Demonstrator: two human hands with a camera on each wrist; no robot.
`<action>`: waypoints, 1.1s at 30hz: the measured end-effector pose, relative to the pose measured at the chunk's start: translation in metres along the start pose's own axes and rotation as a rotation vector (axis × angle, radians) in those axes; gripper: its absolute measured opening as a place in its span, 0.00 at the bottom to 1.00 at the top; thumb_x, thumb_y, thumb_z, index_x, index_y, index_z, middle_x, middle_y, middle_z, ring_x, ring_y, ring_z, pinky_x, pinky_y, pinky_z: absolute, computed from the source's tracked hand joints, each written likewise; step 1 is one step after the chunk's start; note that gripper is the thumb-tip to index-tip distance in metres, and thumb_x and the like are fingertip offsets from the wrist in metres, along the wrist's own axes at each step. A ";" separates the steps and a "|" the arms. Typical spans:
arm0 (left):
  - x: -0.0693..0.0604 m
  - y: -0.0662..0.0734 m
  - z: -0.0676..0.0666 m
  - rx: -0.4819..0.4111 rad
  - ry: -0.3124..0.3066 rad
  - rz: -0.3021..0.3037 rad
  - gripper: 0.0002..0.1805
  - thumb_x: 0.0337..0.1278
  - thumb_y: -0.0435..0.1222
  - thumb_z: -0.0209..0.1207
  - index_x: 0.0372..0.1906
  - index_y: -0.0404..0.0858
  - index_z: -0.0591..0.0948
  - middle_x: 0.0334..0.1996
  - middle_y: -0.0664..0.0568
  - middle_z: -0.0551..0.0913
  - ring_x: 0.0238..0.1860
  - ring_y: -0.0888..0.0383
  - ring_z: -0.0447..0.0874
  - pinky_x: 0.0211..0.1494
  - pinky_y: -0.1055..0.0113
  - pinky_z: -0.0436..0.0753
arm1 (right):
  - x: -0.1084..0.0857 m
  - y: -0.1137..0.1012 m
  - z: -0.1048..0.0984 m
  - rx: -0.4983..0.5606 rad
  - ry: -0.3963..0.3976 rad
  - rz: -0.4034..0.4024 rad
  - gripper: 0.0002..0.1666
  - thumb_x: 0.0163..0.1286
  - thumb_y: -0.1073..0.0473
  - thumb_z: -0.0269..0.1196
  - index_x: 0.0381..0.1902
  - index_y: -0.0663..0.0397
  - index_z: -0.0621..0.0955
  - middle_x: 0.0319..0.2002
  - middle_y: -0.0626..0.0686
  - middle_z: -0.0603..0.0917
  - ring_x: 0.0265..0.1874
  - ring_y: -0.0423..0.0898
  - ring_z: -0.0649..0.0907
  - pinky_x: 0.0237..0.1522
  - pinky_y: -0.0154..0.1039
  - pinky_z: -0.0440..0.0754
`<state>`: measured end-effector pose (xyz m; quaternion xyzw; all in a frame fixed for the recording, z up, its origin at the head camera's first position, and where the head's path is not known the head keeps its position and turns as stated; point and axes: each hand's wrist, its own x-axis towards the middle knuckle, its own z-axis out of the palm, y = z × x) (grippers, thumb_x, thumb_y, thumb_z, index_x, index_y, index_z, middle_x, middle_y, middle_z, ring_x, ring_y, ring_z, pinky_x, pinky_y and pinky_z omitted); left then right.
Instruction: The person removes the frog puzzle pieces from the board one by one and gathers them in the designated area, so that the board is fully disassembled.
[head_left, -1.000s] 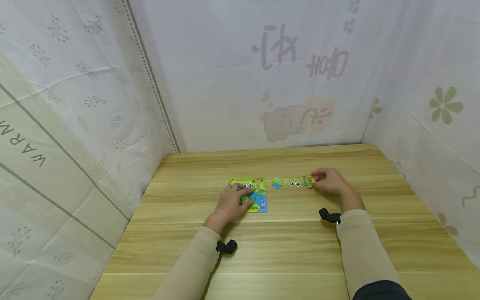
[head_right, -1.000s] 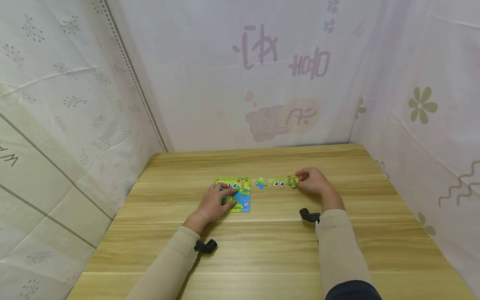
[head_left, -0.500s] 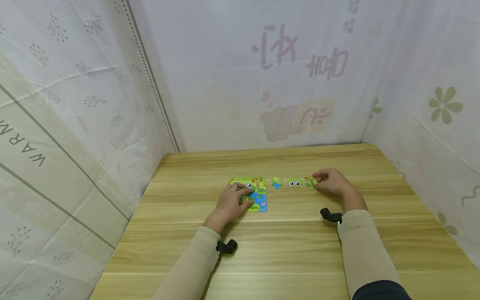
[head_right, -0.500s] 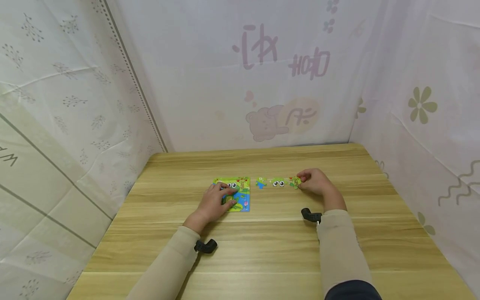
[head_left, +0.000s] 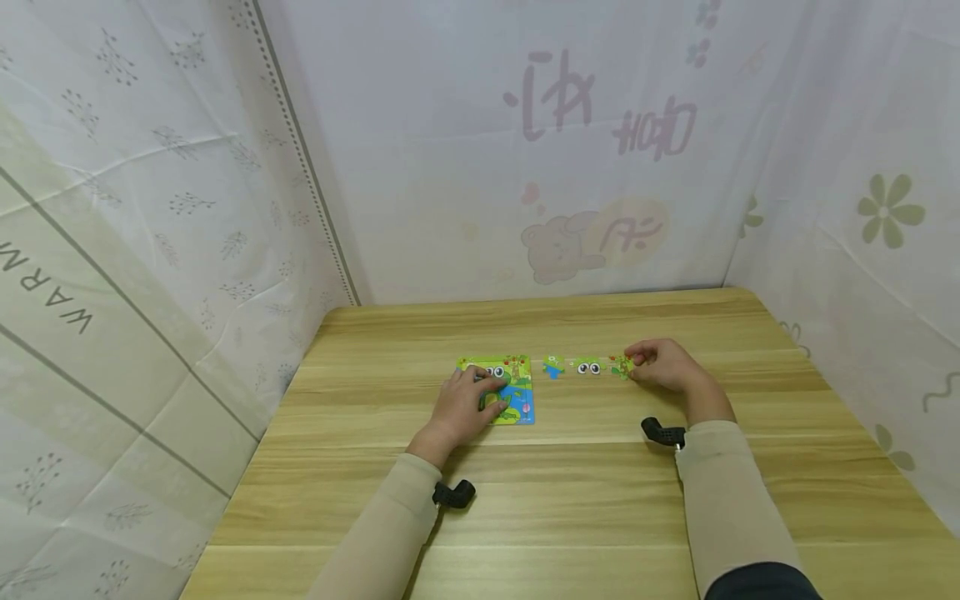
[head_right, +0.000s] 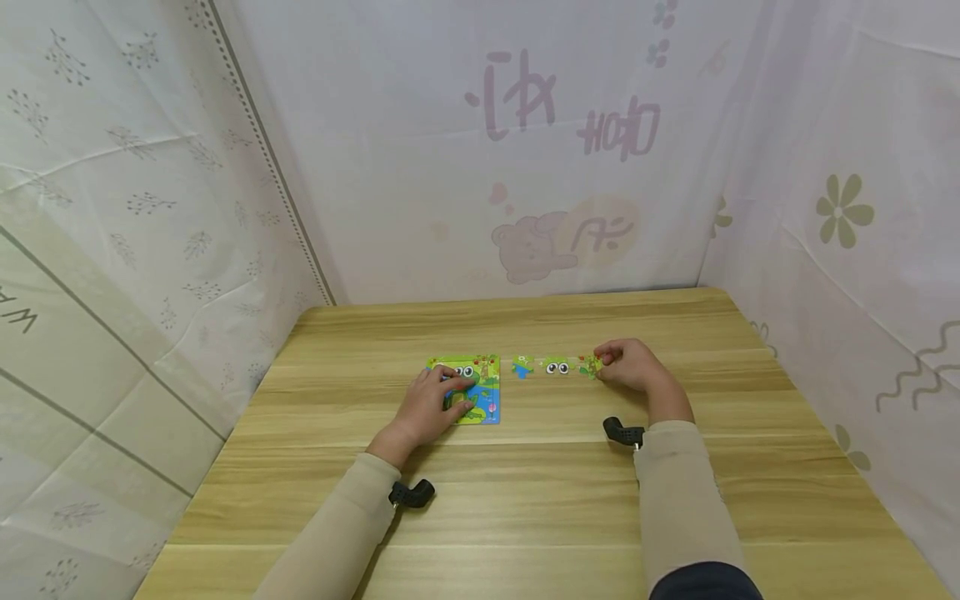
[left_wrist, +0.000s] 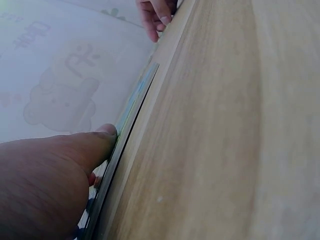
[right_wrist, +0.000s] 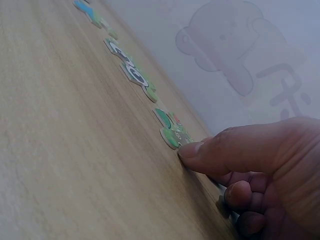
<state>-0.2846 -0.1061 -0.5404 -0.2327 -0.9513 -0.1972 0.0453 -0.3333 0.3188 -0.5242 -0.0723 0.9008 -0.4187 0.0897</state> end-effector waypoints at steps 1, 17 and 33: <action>0.000 0.000 0.000 0.001 -0.001 0.000 0.25 0.73 0.56 0.62 0.70 0.57 0.80 0.66 0.52 0.74 0.66 0.48 0.70 0.71 0.44 0.70 | 0.000 0.000 0.000 -0.001 -0.001 0.001 0.28 0.66 0.64 0.72 0.63 0.65 0.81 0.47 0.58 0.81 0.43 0.51 0.78 0.44 0.40 0.79; -0.001 0.000 0.001 -0.004 0.019 0.000 0.25 0.72 0.56 0.63 0.69 0.56 0.81 0.64 0.54 0.75 0.67 0.47 0.71 0.66 0.48 0.73 | -0.002 0.000 0.000 0.021 -0.006 0.000 0.29 0.67 0.63 0.72 0.64 0.67 0.79 0.48 0.59 0.80 0.43 0.51 0.78 0.44 0.39 0.79; -0.007 -0.011 -0.012 -0.115 0.088 -0.024 0.17 0.70 0.48 0.67 0.59 0.52 0.87 0.61 0.52 0.77 0.63 0.47 0.74 0.66 0.49 0.77 | -0.001 -0.011 0.003 0.045 0.029 0.007 0.24 0.76 0.59 0.65 0.66 0.63 0.80 0.48 0.59 0.80 0.45 0.52 0.78 0.41 0.39 0.80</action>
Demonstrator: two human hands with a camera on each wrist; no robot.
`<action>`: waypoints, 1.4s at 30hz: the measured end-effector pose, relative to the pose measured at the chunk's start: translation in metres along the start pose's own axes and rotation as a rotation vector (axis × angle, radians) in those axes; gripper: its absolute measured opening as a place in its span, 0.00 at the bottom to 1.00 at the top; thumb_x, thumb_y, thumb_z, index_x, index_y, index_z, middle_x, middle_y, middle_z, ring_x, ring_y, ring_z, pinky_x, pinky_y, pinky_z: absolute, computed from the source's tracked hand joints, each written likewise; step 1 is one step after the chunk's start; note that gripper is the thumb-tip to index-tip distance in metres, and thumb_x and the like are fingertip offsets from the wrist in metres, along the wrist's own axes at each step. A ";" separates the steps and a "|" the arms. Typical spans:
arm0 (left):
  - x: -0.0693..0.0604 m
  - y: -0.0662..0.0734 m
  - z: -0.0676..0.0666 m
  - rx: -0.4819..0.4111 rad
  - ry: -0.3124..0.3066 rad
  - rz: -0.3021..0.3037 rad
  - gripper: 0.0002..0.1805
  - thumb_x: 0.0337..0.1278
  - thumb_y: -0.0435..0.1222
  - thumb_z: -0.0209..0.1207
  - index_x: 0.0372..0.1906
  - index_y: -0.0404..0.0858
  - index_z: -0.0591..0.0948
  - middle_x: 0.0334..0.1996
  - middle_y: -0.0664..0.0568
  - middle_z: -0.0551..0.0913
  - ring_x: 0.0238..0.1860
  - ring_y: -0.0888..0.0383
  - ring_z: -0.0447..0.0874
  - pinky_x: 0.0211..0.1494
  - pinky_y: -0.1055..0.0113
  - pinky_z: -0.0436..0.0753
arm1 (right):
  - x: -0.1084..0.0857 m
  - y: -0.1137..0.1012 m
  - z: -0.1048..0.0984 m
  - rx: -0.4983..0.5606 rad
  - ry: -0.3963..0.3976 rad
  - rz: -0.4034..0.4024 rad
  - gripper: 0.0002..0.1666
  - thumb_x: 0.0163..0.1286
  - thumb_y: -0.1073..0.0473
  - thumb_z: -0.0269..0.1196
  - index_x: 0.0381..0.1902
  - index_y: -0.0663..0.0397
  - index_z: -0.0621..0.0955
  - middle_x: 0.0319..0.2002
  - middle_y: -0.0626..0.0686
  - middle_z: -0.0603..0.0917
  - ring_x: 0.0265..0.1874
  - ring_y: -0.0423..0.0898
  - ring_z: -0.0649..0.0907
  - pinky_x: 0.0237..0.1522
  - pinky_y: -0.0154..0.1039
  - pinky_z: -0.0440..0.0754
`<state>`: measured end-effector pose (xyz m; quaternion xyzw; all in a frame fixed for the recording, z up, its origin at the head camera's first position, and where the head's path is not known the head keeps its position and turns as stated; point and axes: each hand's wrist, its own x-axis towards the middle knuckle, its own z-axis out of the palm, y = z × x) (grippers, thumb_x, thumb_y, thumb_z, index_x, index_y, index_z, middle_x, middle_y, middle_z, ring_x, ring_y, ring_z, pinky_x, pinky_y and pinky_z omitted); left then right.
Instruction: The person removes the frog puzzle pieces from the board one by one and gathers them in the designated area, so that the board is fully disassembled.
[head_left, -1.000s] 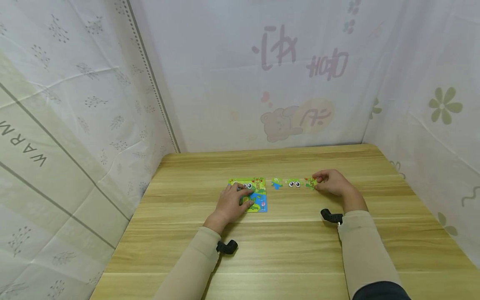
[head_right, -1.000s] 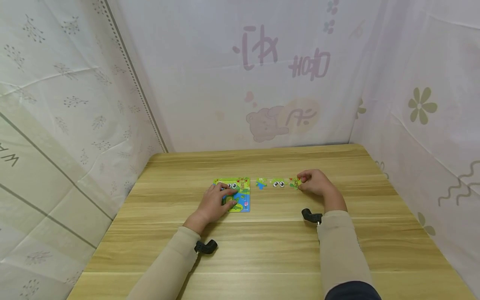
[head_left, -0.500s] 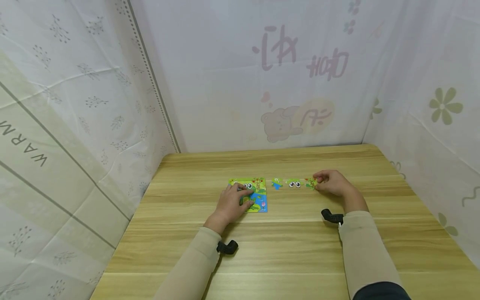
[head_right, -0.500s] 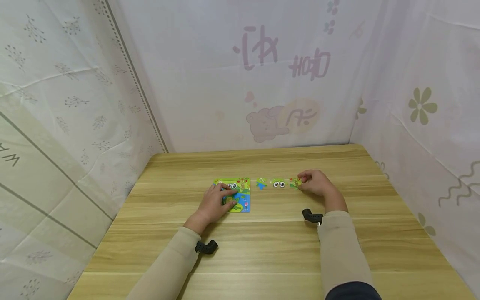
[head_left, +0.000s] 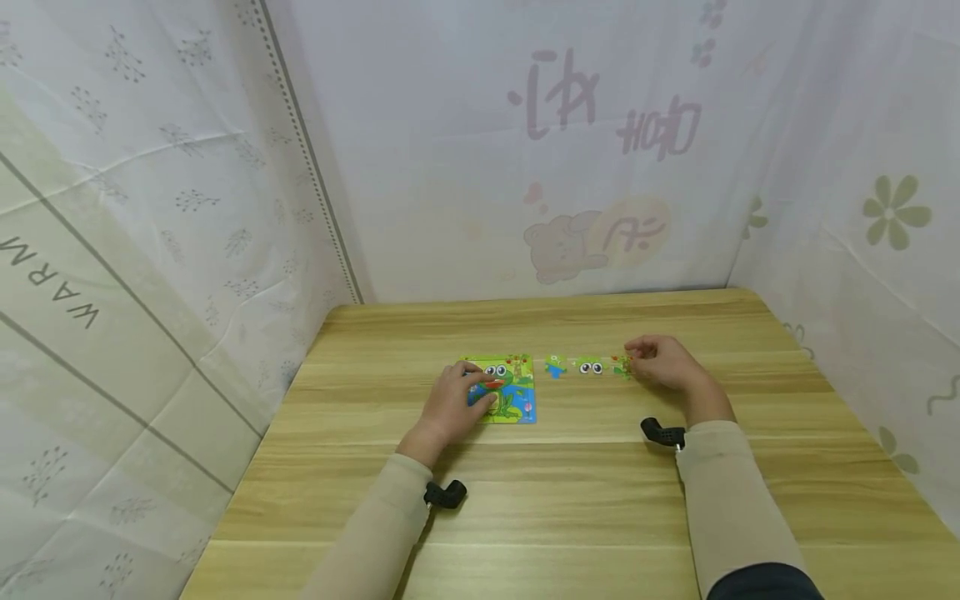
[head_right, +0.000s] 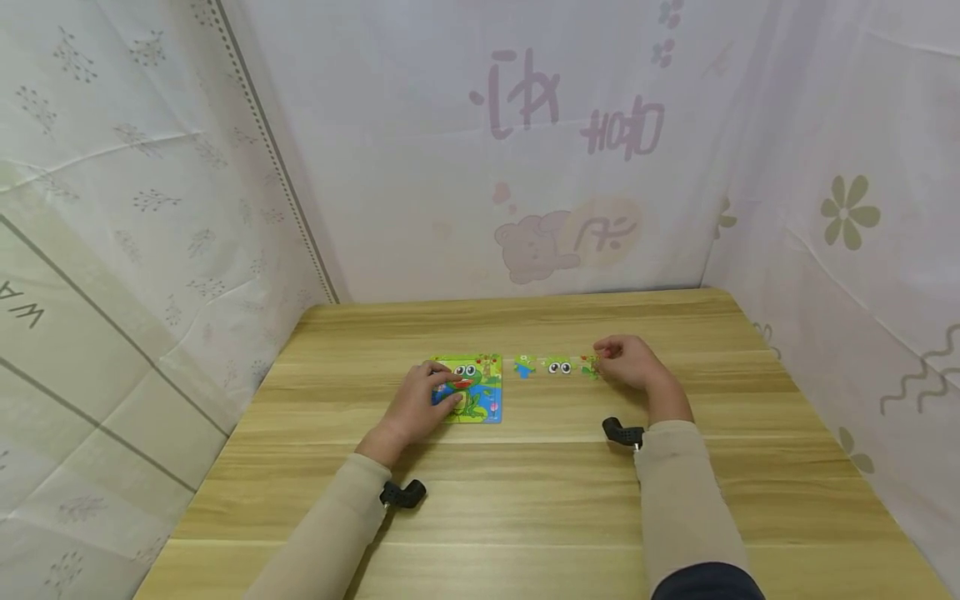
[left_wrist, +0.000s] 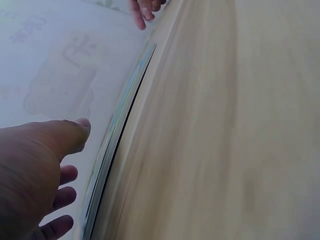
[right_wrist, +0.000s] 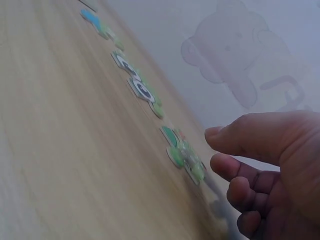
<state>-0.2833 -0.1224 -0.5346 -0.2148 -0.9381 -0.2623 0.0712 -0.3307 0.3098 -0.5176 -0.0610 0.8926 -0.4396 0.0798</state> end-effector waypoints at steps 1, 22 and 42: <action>-0.001 -0.002 -0.002 -0.008 -0.003 -0.004 0.17 0.71 0.48 0.67 0.59 0.51 0.87 0.62 0.52 0.77 0.63 0.47 0.74 0.65 0.50 0.77 | 0.000 -0.003 0.001 -0.004 0.004 -0.004 0.24 0.76 0.59 0.65 0.66 0.63 0.80 0.49 0.59 0.80 0.45 0.52 0.78 0.41 0.40 0.80; -0.027 -0.030 -0.027 -0.059 -0.044 -0.123 0.31 0.70 0.48 0.68 0.70 0.37 0.78 0.72 0.48 0.74 0.74 0.44 0.68 0.78 0.48 0.66 | 0.023 -0.093 0.067 -0.038 -0.042 -0.200 0.24 0.73 0.56 0.70 0.62 0.62 0.82 0.46 0.54 0.83 0.42 0.52 0.81 0.38 0.44 0.82; -0.032 -0.036 -0.023 -0.104 -0.016 -0.132 0.26 0.70 0.47 0.68 0.66 0.39 0.81 0.69 0.50 0.78 0.73 0.46 0.70 0.78 0.49 0.66 | 0.037 -0.136 0.153 -0.085 -0.185 -0.263 0.17 0.72 0.59 0.71 0.56 0.57 0.85 0.43 0.49 0.84 0.39 0.47 0.82 0.41 0.42 0.84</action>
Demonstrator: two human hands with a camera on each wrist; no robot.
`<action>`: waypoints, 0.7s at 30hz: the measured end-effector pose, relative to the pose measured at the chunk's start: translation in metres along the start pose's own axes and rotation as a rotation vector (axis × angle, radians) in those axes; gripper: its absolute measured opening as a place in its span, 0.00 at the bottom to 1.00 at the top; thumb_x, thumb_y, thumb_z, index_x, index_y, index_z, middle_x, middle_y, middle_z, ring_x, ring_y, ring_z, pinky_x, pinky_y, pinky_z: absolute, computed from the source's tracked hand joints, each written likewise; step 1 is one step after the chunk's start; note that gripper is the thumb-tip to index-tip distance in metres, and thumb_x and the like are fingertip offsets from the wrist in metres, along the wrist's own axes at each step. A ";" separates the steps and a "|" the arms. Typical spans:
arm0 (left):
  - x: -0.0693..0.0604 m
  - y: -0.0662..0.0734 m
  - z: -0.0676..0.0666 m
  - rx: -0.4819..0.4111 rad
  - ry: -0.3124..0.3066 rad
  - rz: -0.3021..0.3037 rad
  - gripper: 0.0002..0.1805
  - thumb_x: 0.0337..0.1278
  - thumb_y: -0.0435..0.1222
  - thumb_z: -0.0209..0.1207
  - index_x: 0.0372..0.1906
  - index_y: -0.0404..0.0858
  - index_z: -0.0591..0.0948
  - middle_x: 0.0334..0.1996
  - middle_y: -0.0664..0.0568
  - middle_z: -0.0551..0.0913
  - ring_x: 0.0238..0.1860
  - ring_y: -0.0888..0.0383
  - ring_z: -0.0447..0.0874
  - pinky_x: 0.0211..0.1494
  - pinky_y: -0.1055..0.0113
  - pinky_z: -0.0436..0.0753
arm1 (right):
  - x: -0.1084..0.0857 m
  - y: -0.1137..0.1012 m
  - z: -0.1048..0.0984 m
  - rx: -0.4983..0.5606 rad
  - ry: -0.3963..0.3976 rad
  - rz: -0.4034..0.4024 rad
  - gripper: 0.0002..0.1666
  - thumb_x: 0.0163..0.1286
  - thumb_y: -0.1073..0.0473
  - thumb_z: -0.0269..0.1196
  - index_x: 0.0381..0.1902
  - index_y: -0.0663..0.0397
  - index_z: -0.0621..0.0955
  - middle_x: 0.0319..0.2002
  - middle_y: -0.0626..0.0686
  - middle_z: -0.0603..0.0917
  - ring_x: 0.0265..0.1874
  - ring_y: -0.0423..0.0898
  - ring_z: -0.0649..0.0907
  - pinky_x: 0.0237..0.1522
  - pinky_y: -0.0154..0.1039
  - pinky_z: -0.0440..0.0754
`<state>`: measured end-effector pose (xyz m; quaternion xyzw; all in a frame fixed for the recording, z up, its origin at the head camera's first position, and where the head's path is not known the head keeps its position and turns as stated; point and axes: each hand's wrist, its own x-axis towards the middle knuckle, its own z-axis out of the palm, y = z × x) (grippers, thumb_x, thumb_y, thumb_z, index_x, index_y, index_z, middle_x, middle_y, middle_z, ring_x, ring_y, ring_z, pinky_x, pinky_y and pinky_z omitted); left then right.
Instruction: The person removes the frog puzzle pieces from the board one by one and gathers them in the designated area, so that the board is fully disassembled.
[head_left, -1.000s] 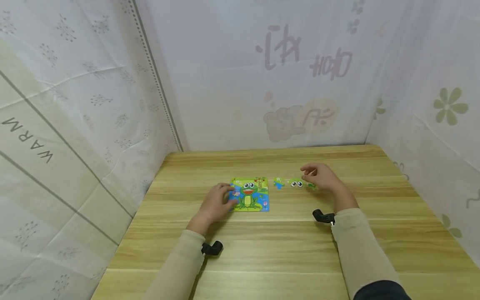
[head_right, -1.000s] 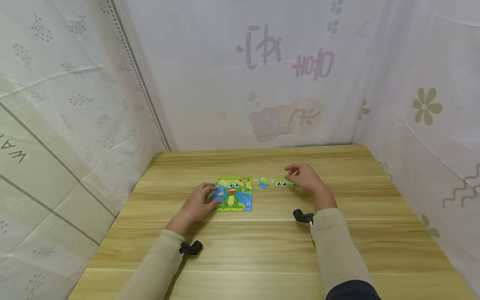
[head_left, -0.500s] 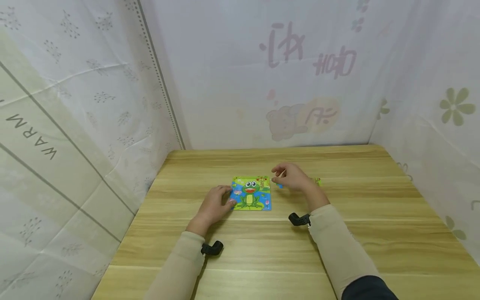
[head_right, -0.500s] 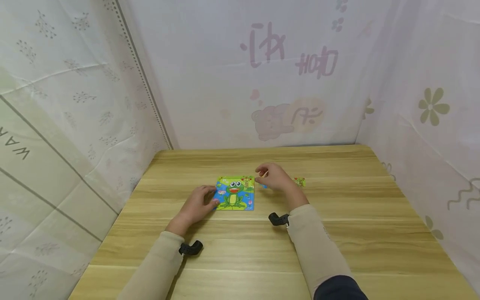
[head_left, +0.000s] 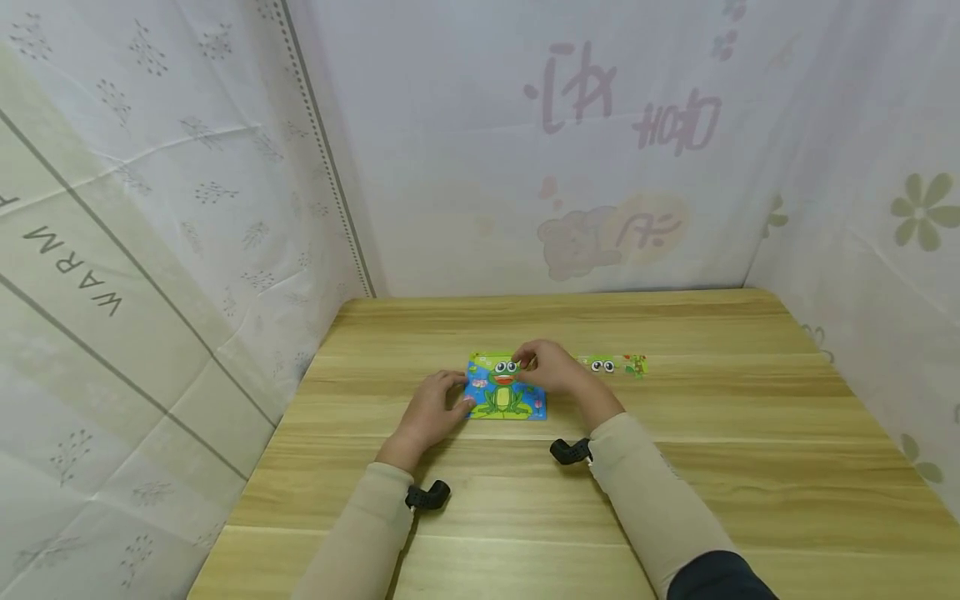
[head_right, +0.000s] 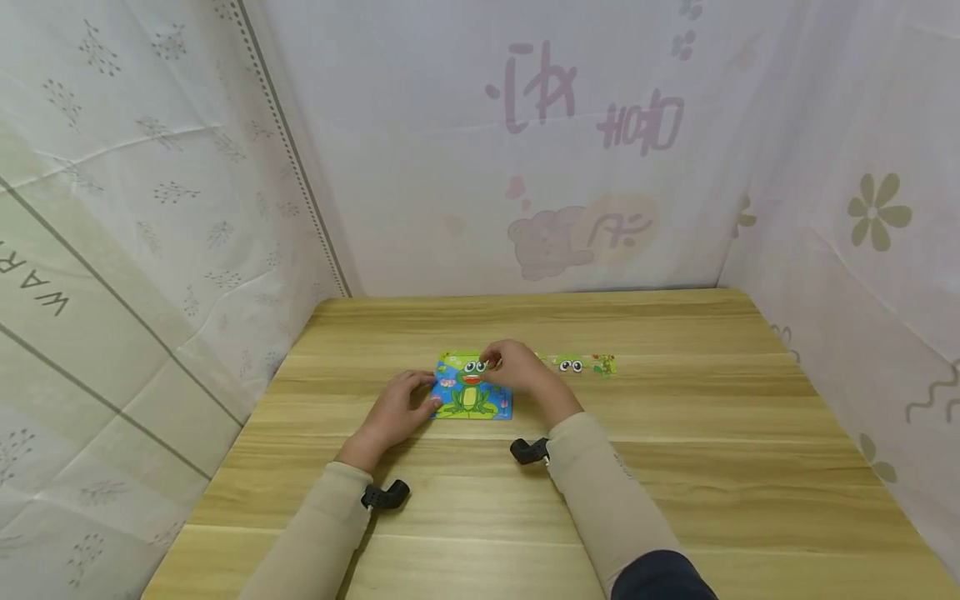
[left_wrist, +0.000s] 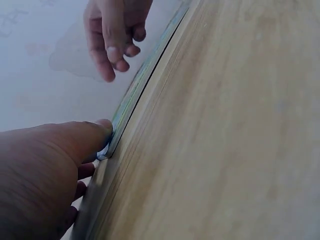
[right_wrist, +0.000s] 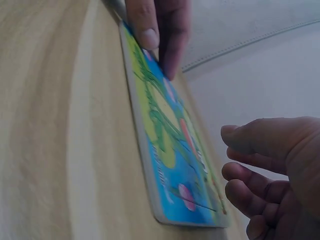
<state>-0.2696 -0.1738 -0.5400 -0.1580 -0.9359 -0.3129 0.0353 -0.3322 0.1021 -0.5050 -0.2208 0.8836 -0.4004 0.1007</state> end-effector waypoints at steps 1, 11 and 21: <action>0.000 0.000 0.000 0.000 0.002 0.002 0.26 0.70 0.47 0.68 0.66 0.39 0.81 0.69 0.50 0.77 0.73 0.46 0.70 0.78 0.49 0.66 | 0.001 -0.001 0.003 0.000 -0.007 0.005 0.17 0.72 0.59 0.71 0.56 0.57 0.85 0.44 0.49 0.84 0.40 0.47 0.82 0.42 0.42 0.85; 0.001 0.000 0.002 0.009 0.021 0.021 0.26 0.69 0.47 0.68 0.65 0.38 0.82 0.68 0.49 0.78 0.73 0.46 0.70 0.78 0.48 0.66 | 0.012 -0.007 0.025 -0.015 -0.048 0.041 0.20 0.71 0.58 0.72 0.59 0.56 0.85 0.40 0.48 0.83 0.29 0.45 0.81 0.30 0.39 0.83; 0.000 -0.001 0.002 0.018 0.014 0.000 0.25 0.69 0.47 0.68 0.64 0.40 0.82 0.68 0.51 0.78 0.73 0.47 0.70 0.78 0.49 0.67 | 0.015 -0.009 0.036 -0.091 -0.054 0.047 0.21 0.72 0.56 0.72 0.61 0.53 0.85 0.39 0.46 0.82 0.36 0.45 0.81 0.40 0.41 0.82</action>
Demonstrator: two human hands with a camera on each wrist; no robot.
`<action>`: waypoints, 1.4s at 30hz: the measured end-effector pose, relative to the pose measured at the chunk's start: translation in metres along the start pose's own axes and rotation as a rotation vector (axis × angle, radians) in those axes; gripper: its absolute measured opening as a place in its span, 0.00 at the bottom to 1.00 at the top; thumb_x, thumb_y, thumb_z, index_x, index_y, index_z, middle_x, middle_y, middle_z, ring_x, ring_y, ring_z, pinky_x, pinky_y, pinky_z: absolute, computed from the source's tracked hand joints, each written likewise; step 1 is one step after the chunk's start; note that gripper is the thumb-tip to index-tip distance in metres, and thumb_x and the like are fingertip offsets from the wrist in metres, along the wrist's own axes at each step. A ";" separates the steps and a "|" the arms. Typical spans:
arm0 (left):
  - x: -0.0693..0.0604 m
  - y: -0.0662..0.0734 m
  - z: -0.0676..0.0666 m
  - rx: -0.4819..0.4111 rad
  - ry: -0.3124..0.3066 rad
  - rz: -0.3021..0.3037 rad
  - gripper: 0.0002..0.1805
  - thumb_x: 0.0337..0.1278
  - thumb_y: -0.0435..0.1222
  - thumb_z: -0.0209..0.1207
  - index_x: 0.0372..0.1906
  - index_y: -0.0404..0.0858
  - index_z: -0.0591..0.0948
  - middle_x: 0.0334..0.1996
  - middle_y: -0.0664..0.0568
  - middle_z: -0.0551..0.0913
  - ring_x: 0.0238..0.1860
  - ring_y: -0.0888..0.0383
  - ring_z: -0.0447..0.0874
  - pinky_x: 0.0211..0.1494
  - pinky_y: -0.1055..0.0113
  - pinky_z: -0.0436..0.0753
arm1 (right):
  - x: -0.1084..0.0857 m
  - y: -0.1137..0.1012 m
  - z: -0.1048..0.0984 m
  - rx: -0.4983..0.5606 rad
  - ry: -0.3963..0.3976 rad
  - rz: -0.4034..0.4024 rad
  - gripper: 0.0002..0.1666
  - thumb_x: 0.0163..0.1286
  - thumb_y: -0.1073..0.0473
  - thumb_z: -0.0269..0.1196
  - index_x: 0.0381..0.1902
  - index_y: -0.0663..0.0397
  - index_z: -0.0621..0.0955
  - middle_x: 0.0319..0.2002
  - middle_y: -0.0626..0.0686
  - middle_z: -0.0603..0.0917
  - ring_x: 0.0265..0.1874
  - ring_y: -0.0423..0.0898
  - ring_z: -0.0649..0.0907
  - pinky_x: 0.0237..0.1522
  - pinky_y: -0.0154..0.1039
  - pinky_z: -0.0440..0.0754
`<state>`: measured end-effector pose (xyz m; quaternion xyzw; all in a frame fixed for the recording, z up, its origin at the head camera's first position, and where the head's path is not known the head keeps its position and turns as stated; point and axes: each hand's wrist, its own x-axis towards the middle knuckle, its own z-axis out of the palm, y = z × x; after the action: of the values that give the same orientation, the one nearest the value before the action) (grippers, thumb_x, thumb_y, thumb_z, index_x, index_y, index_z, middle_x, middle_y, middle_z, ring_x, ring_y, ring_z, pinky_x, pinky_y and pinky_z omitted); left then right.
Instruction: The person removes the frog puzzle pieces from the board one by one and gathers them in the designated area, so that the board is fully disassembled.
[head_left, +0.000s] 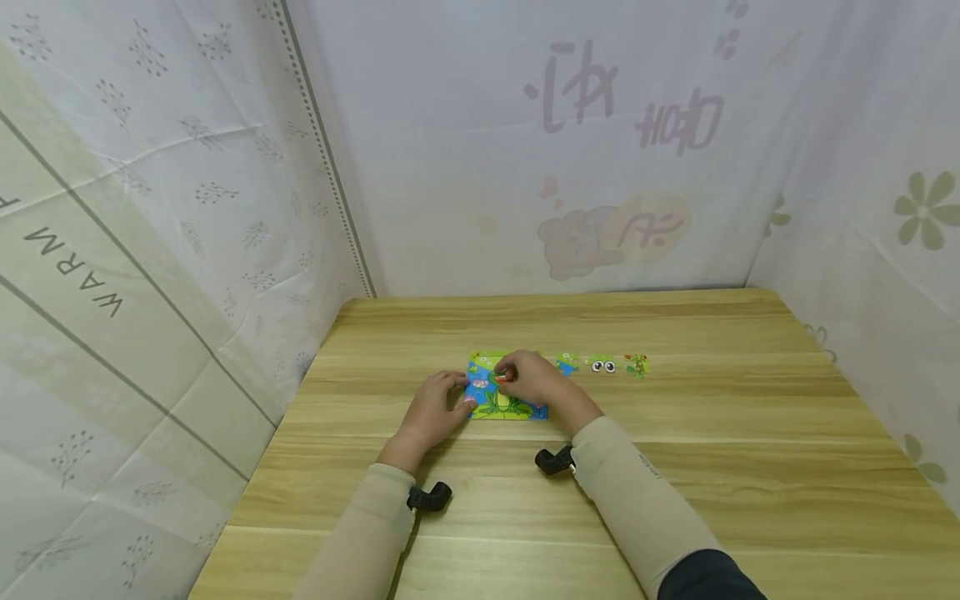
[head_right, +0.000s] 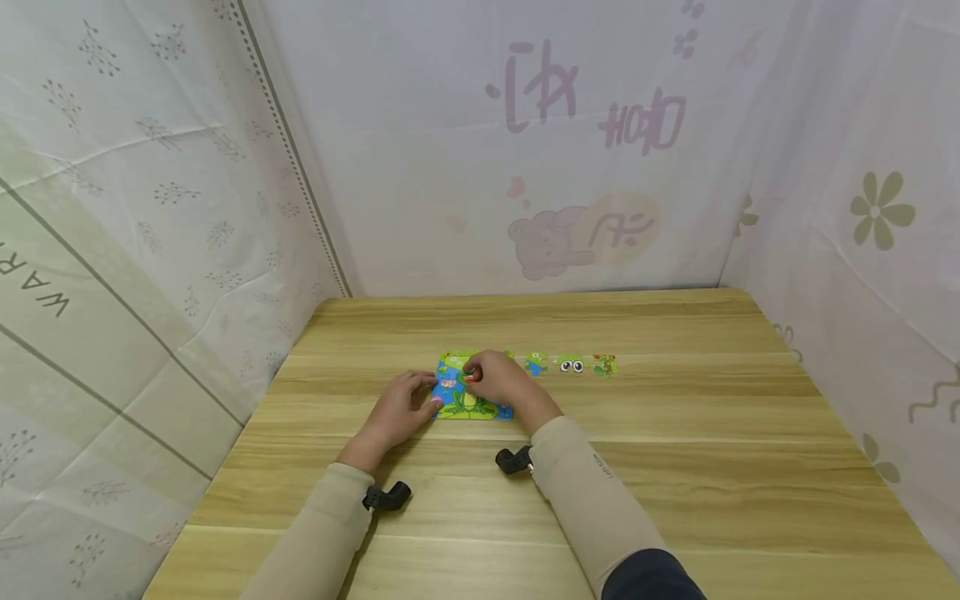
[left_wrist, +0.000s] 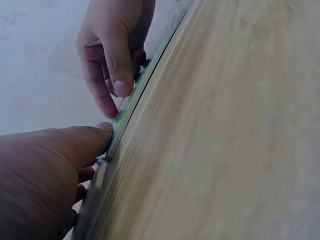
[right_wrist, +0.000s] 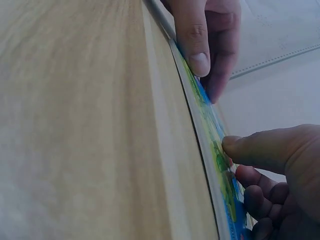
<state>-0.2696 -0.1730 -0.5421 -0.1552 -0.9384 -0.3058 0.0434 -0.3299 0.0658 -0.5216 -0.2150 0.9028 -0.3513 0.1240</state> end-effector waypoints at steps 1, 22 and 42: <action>0.000 0.000 0.000 -0.002 -0.001 -0.002 0.25 0.69 0.47 0.69 0.64 0.40 0.82 0.68 0.51 0.78 0.73 0.47 0.70 0.77 0.49 0.67 | 0.000 0.000 0.001 -0.010 -0.002 -0.001 0.21 0.72 0.55 0.72 0.61 0.52 0.85 0.39 0.46 0.82 0.36 0.45 0.80 0.41 0.41 0.82; -0.001 -0.002 0.002 -0.012 0.014 -0.012 0.25 0.69 0.46 0.68 0.65 0.40 0.82 0.68 0.52 0.77 0.73 0.48 0.70 0.77 0.50 0.67 | -0.002 -0.008 0.002 -0.035 -0.018 0.004 0.19 0.74 0.56 0.70 0.61 0.48 0.84 0.39 0.47 0.81 0.36 0.45 0.80 0.40 0.43 0.81; 0.001 0.001 0.001 -0.004 0.008 -0.012 0.24 0.69 0.46 0.68 0.64 0.40 0.82 0.68 0.52 0.78 0.73 0.48 0.70 0.78 0.52 0.67 | 0.001 -0.007 0.007 0.049 0.055 -0.018 0.15 0.73 0.61 0.68 0.55 0.51 0.81 0.39 0.47 0.81 0.34 0.45 0.79 0.39 0.41 0.81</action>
<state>-0.2704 -0.1712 -0.5425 -0.1483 -0.9385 -0.3087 0.0449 -0.3265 0.0565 -0.5224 -0.2102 0.8951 -0.3801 0.1010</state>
